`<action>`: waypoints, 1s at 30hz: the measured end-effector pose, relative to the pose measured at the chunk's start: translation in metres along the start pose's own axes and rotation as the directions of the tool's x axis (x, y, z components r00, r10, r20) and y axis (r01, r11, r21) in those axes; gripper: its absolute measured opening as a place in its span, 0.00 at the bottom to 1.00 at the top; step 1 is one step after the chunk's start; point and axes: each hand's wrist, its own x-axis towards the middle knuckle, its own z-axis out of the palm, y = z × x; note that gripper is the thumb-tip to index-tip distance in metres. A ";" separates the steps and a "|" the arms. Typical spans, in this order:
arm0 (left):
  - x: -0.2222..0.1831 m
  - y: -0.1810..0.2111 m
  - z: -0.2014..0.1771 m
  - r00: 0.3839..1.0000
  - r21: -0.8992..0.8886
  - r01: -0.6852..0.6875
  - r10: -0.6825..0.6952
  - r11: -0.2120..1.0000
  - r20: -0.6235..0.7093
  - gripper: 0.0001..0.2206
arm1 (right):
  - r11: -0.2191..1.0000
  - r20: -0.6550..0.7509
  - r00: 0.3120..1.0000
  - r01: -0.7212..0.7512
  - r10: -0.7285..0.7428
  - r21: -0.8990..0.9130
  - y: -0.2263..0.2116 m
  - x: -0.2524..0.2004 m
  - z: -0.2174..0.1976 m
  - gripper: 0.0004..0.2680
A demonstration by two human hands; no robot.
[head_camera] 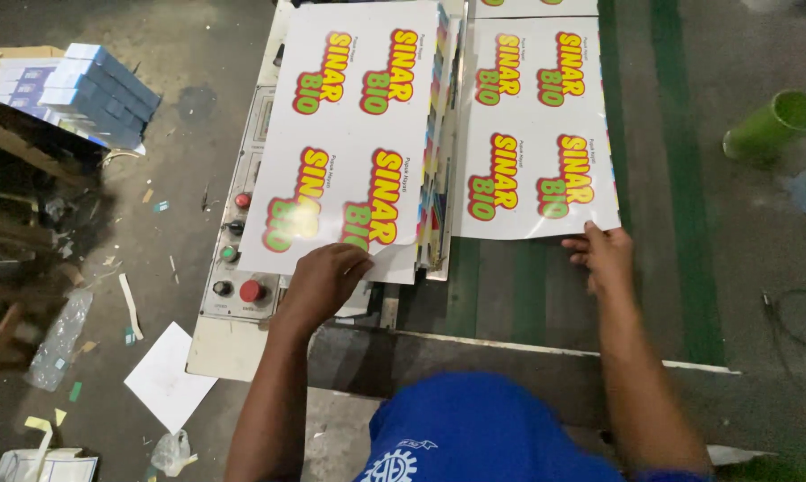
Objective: The person stands at a printing machine and repeatedly picks up printed sheets from the output tray, stacking them by hand. They then lift the stack, move it to a nearby area, and return to the machine to continue stacking more sheets.
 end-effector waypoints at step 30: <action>-0.018 0.061 0.069 0.895 0.103 -0.396 0.409 0.912 -0.178 0.14 | 0.966 0.187 0.963 -0.223 0.196 0.134 0.028 -0.155 0.002 0.08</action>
